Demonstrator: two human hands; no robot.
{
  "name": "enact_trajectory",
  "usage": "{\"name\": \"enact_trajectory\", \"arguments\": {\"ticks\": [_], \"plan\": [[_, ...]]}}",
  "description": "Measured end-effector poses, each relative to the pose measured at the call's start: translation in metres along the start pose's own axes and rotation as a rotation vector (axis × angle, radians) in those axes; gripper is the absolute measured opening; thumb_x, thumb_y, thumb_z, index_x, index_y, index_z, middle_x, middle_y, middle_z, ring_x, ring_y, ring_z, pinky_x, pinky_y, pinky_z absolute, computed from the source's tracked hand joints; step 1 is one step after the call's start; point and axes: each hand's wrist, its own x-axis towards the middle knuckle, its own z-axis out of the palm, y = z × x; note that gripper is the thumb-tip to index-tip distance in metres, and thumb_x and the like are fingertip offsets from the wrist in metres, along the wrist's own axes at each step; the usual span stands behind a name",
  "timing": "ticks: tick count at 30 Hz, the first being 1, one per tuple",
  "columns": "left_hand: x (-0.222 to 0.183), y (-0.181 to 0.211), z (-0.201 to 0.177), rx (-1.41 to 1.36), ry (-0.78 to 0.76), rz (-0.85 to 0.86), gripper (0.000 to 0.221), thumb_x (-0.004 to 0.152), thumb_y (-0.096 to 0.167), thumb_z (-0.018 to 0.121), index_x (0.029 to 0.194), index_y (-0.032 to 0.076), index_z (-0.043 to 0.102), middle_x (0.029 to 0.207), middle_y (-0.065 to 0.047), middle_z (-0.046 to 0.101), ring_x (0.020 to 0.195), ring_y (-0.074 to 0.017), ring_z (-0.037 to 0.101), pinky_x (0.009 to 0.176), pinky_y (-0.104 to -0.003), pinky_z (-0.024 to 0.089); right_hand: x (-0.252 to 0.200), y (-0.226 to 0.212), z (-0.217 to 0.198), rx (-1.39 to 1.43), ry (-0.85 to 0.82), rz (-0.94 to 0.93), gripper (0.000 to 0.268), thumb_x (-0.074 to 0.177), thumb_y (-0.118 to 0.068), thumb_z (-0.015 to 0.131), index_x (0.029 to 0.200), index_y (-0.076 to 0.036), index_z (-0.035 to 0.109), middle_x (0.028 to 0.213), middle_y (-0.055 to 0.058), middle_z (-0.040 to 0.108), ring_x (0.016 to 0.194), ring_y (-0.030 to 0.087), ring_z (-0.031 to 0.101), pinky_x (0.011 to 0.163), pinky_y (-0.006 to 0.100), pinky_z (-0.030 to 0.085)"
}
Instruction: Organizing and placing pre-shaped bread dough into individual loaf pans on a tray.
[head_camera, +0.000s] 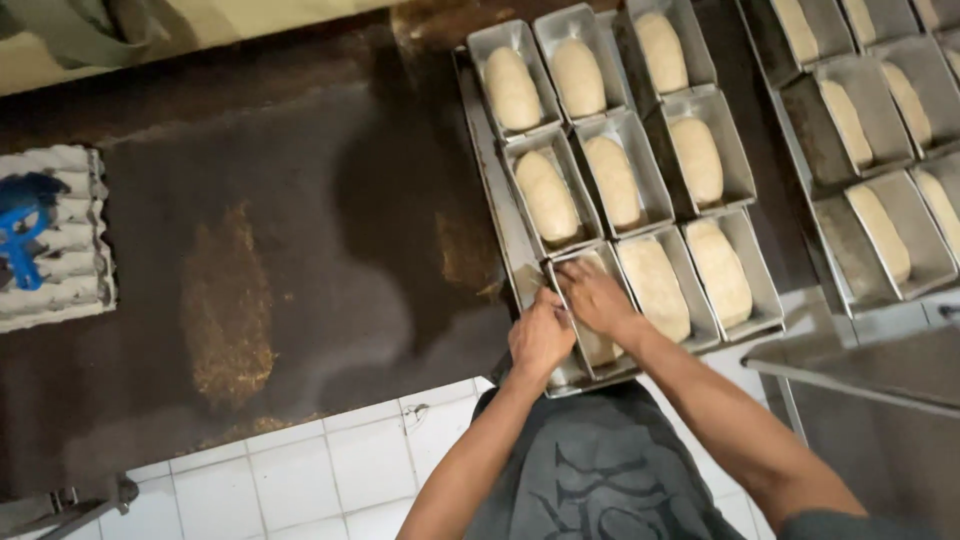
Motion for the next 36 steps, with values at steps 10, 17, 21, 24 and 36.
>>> {"name": "enact_trajectory", "arguments": {"ticks": [10,17,21,24,36], "plan": [[0.001,0.009,-0.006,-0.020,-0.014,-0.008,0.027,0.088,0.022,0.065,0.112,0.012,0.060,0.103,-0.011,0.077,0.100,-0.0363,0.073,0.085,-0.049,0.055,0.009,-0.018,-0.057,-0.084,-0.083,-0.195,0.049,0.083,-0.015,0.053,0.126,0.003,0.067,0.126,0.023,0.068,0.116,0.039,0.063,0.106,0.050,0.046],[-0.027,0.027,0.019,0.072,0.059,0.625,0.030,0.090,0.022,0.070,0.118,0.011,0.066,0.131,-0.010,0.064,0.129,-0.0305,0.054,0.117,-0.048,0.039,-0.039,0.066,-0.057,-0.042,0.067,0.289,0.051,0.082,-0.005,0.047,0.129,-0.003,0.068,0.125,0.024,0.069,0.119,0.042,0.062,0.109,0.047,0.047],[-0.030,0.020,0.067,0.472,-0.161,0.982,0.049,0.084,0.029,0.073,0.128,0.009,0.065,0.149,-0.012,0.056,0.146,-0.0307,0.044,0.120,-0.055,0.029,-0.036,0.096,-0.044,-0.182,-0.064,0.048,0.043,0.088,-0.012,0.049,0.125,0.001,0.067,0.126,0.026,0.068,0.121,0.044,0.061,0.108,0.048,0.046],[-0.026,0.012,0.079,0.541,-0.247,1.039,0.064,0.084,0.035,0.072,0.142,0.009,0.060,0.155,-0.009,0.051,0.151,-0.0294,0.037,0.122,-0.057,0.023,-0.029,0.101,-0.046,-0.154,-0.106,0.034,0.044,0.090,-0.014,0.047,0.127,-0.002,0.067,0.127,0.024,0.066,0.120,0.043,0.061,0.109,0.048,0.044],[-0.038,0.010,0.076,0.559,-0.368,0.961,0.071,0.088,0.040,0.070,0.150,0.009,0.053,0.160,-0.008,0.046,0.153,-0.0278,0.033,0.124,-0.059,0.020,-0.055,0.090,-0.022,-0.194,0.057,0.309,0.039,0.088,-0.010,0.051,0.123,0.002,0.065,0.128,0.027,0.064,0.116,0.047,0.064,0.097,0.050,0.052]]}}
